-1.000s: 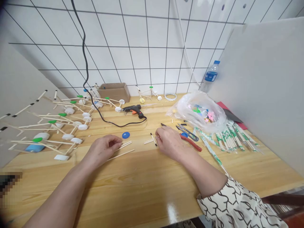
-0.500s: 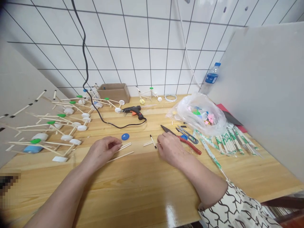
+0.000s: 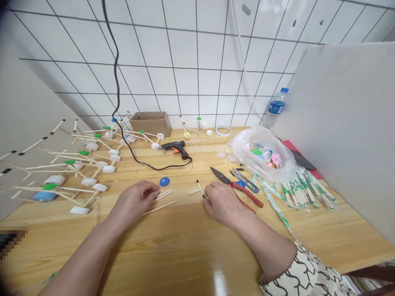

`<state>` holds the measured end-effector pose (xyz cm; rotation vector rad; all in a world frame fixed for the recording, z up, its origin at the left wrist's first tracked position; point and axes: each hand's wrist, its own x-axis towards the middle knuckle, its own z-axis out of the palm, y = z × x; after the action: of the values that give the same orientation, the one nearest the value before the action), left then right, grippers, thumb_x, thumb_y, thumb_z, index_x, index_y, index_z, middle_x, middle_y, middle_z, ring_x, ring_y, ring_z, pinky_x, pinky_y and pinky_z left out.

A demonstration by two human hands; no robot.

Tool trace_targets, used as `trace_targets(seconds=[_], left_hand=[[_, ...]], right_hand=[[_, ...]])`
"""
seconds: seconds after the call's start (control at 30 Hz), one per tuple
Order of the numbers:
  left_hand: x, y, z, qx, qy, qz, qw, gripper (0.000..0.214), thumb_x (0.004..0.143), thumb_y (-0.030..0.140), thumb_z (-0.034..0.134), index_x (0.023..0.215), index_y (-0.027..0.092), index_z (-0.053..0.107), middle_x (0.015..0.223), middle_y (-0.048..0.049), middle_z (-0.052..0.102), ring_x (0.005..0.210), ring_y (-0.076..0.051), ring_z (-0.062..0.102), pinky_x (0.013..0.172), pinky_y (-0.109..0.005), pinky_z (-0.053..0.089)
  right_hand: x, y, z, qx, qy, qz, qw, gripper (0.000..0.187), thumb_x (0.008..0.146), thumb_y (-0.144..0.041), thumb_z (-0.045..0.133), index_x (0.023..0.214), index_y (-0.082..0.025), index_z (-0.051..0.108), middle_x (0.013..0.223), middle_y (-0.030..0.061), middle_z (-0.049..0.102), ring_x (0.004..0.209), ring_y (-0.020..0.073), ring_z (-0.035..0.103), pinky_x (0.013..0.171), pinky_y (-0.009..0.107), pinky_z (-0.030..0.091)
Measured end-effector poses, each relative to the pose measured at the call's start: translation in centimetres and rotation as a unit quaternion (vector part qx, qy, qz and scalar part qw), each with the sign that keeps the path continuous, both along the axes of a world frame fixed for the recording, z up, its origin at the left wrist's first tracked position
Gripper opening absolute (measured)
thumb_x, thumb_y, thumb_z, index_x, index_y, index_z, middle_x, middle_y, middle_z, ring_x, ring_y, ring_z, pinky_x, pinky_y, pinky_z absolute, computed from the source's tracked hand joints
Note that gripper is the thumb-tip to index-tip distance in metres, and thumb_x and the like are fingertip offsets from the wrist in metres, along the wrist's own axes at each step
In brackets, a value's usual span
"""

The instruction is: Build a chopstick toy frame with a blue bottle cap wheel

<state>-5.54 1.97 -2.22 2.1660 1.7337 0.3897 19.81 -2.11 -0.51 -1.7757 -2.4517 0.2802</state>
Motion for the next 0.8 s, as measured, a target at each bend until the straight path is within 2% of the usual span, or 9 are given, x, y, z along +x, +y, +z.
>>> trace_targets(seconds=[0.33, 0.53, 0.8], left_hand=[[-0.57, 0.02, 0.38, -0.008, -0.037, 0.027, 0.999, 0.022, 0.074, 0.029, 0.046, 0.081, 0.021, 0.065, 0.086, -0.0041, 0.069, 0.08, -0.021, 0.062, 0.072, -0.03, 0.044], [-0.46, 0.13, 0.15, -0.035, -0.053, 0.017, 0.998, 0.022, 0.073, 0.031, 0.048, 0.078, 0.02, 0.066, 0.082, -0.0035, 0.069, 0.075, -0.021, 0.062, 0.068, -0.03, 0.043], [0.09, 0.27, -0.06, -0.023, -0.055, 0.017, 0.998, 0.02, 0.072, 0.033, 0.05, 0.074, 0.02, 0.064, 0.08, -0.0039, 0.067, 0.075, -0.02, 0.061, 0.067, -0.03, 0.043]], right_hand=[[-0.13, 0.07, 0.06, 0.003, -0.003, -0.001, 1.0, 0.01, 0.081, -0.022, 0.051, 0.078, -0.017, 0.059, 0.084, 0.0077, 0.062, 0.085, 0.0212, 0.057, 0.07, 0.03, 0.04], [-0.17, 0.3, 0.55, 0.004, 0.006, -0.022, 1.0, 0.014, 0.084, -0.02, 0.048, 0.078, -0.016, 0.06, 0.085, 0.008, 0.063, 0.086, 0.0199, 0.057, 0.074, 0.029, 0.04], [-0.1, 0.43, 0.42, 0.013, 0.008, -0.029, 0.999, 0.015, 0.085, -0.021, 0.048, 0.078, -0.016, 0.061, 0.085, 0.0085, 0.064, 0.086, 0.0199, 0.057, 0.074, 0.029, 0.04]])
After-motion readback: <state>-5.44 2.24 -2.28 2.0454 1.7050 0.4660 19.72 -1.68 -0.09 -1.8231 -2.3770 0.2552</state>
